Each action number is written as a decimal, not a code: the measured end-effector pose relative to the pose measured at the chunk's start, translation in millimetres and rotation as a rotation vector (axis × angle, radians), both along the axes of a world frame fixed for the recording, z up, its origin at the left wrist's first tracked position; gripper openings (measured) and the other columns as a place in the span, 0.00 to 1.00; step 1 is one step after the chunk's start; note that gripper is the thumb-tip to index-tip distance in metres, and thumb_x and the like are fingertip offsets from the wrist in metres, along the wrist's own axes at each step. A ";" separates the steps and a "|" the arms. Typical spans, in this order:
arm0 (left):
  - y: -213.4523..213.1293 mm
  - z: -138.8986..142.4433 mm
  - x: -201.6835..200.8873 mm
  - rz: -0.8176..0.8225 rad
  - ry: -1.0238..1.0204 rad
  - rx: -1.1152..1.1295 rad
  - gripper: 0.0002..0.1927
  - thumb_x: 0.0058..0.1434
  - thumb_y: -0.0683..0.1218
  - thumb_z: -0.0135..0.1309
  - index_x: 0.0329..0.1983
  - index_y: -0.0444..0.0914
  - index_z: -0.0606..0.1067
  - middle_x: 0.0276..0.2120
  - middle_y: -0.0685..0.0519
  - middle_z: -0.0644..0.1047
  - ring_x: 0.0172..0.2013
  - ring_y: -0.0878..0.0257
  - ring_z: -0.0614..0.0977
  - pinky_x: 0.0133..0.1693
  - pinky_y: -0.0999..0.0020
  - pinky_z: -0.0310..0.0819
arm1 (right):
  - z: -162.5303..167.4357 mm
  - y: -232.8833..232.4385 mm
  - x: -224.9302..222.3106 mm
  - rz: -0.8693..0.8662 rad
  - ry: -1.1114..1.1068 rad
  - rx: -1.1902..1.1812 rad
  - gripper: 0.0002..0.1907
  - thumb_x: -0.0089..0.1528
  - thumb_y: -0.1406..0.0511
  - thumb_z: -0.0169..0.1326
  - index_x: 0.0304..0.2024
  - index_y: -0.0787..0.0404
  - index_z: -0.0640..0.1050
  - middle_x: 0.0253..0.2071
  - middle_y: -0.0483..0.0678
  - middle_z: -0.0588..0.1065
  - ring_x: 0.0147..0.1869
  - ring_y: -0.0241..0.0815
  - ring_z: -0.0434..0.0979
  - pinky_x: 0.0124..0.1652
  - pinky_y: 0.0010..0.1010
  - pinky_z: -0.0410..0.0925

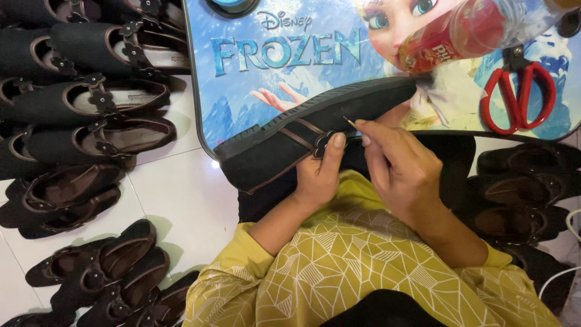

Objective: The person sits on the floor holding a black shoe upper on their lap and uses a small stick to apply glue along the sole edge of the upper. They pick up a glue bottle, pour liquid onto a cloth, wipe the shoe, then resume spreading glue with the stick and finish by wiping the shoe with the cloth.

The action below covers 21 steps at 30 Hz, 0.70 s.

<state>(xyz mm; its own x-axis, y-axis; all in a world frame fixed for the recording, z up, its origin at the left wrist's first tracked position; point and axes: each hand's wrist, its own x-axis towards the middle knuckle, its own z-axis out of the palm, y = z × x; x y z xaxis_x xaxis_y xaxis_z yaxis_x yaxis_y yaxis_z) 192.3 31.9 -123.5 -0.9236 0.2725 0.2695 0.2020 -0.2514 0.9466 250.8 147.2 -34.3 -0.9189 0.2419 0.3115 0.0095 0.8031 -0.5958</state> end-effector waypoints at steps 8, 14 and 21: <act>-0.4 -1.9 -2.4 0.015 0.037 -0.052 0.50 0.77 0.51 0.51 0.80 0.35 0.26 0.78 0.41 0.20 0.78 0.51 0.28 0.76 0.54 0.29 | -10.9 11.4 3.8 -0.042 -0.140 -0.372 0.07 0.71 0.75 0.53 0.52 0.67 0.75 0.36 0.48 0.77 0.37 0.32 0.77 0.37 0.24 0.69; 5.7 -0.2 -3.3 0.012 0.032 -0.039 0.50 0.78 0.52 0.50 0.79 0.36 0.25 0.78 0.41 0.18 0.78 0.51 0.29 0.76 0.54 0.29 | -15.4 25.4 3.1 -0.127 -0.093 -0.974 0.10 0.69 0.74 0.53 0.53 0.64 0.74 0.41 0.44 0.77 0.36 0.25 0.72 0.32 0.16 0.65; 8.3 -3.3 -7.5 0.007 0.045 -0.072 0.50 0.79 0.53 0.50 0.79 0.36 0.25 0.77 0.40 0.18 0.78 0.50 0.28 0.76 0.53 0.28 | 0.1 21.3 -2.0 -0.034 0.033 0.003 0.13 0.67 0.78 0.62 0.53 0.63 0.81 0.44 0.50 0.75 0.44 0.41 0.79 0.41 0.27 0.72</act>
